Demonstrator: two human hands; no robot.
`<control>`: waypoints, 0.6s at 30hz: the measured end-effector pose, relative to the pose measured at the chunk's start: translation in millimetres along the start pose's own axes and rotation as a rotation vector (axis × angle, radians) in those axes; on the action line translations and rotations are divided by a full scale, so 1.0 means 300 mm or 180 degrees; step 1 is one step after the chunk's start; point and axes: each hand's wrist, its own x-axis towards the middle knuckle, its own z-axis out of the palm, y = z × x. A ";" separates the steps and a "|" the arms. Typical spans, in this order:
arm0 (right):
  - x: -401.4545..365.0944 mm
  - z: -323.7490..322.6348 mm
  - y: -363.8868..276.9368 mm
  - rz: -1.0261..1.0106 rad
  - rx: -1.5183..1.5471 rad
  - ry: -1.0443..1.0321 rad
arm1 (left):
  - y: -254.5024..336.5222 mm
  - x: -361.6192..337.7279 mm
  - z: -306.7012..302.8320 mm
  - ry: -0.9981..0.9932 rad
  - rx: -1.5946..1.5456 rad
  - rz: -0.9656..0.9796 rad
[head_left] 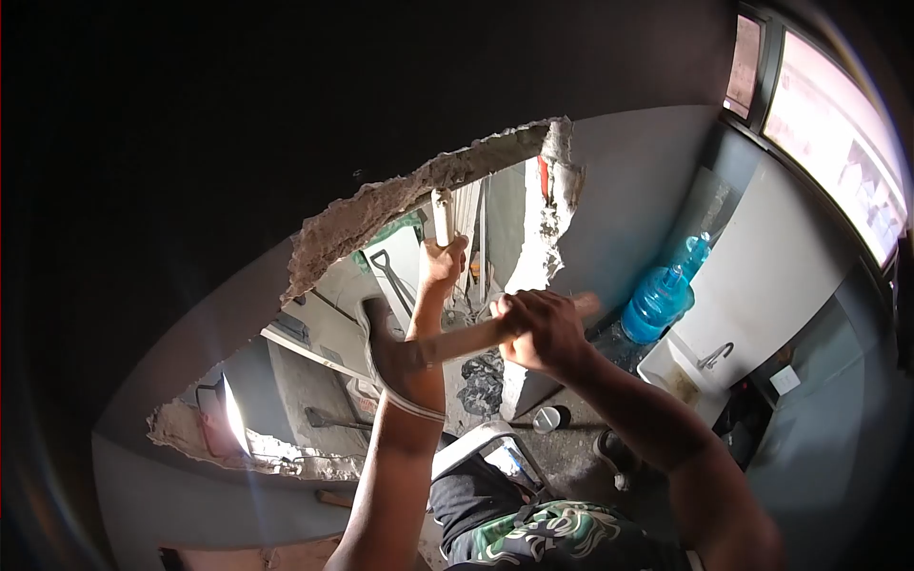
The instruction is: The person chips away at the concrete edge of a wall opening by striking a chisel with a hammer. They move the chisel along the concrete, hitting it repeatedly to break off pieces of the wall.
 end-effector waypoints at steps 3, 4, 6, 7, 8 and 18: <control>0.042 -0.048 -0.014 -0.0249 0.0019 0.0028 | 0.010 -0.015 0.018 -0.0036 -0.0169 -0.0117; 0.060 -0.054 0.007 -0.0371 0.0076 0.0094 | 0.010 -0.013 0.020 0.0004 -0.0138 -0.0141; 0.032 0.017 0.159 -0.0128 0.0262 0.0056 | -0.020 0.006 -0.015 -0.0043 0.0204 -0.0005; 0.030 0.027 0.190 0.0421 -0.0173 -0.0191 | -0.023 -0.002 0.010 0.0197 0.0109 0.0954; 0.028 0.029 0.221 0.0952 -0.0623 -0.0422 | -0.017 -0.003 0.037 0.0439 0.0000 0.1939; 0.018 0.016 0.177 0.0175 -0.0036 0.0246 | -0.133 0.063 -0.031 0.0512 0.0869 0.0604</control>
